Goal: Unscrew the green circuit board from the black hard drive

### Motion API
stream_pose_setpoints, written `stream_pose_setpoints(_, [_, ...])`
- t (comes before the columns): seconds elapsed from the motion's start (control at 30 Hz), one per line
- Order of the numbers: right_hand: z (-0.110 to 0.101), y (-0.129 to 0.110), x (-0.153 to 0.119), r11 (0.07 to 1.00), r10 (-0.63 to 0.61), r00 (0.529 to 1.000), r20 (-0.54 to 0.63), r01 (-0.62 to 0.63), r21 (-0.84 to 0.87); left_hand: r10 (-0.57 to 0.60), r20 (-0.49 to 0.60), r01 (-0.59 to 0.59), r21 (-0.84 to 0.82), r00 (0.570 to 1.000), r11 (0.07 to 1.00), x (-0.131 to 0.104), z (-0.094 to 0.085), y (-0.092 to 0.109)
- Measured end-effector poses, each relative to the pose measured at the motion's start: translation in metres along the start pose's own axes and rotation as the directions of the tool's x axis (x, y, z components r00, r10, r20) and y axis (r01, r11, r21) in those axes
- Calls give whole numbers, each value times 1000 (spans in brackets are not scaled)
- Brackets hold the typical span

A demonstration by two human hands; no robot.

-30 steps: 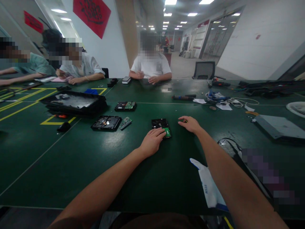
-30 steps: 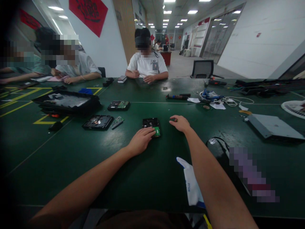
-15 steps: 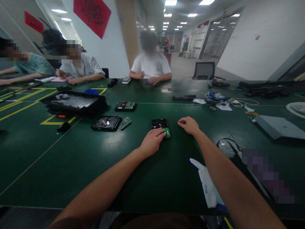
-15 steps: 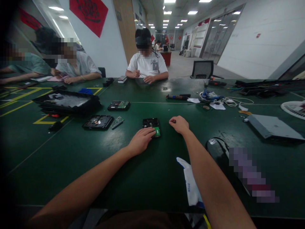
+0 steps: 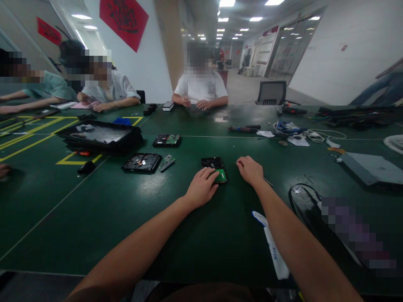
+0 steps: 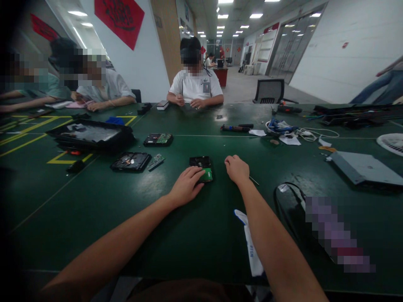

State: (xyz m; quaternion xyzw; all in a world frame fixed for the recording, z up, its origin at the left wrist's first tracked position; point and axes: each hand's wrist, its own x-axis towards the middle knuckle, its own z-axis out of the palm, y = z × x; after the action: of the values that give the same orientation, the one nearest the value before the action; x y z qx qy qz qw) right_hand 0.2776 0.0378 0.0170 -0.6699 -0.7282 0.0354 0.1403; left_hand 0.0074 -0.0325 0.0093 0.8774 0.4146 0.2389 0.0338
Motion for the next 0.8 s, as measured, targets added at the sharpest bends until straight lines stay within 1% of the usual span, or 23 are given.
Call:
stream_pose_setpoints(0.1, [0,-6,-5,1000,-20,1000,-13,19,-20,-71,-38,72,11,997,997,1,-2,0])
stream_pose_setpoints(0.2, [-3,-9,-7,999,-31,999,-15,30,-33,-123,-47,123,15,991,992,1,-4,0])
stream_pose_setpoints(0.27, [-6,-12,-8,997,-42,998,-36,40,-59,-167,-57,168,20,984,986,1,-3,0])
stream_pose_setpoints(0.37, [-13,-19,-13,993,-89,990,-111,80,-81,-260,-83,262,21,962,965,1,-3,-1])
stream_pose_setpoints(0.43, [-17,-25,-17,991,-121,985,-122,114,-66,-322,-90,324,7,942,946,1,-2,-2])
stream_pose_setpoints(0.57, [-21,-37,-22,986,-167,983,-70,166,-24,-397,-71,395,-31,915,918,2,0,-4])
stream_pose_setpoints(0.73, [-21,-43,-25,980,-198,980,1,198,1,-392,-4,391,-39,920,920,1,0,-7])
stream_pose_setpoints(0.8, [-21,-44,-25,979,-205,979,17,205,0,-383,4,383,-43,924,923,1,0,-8])
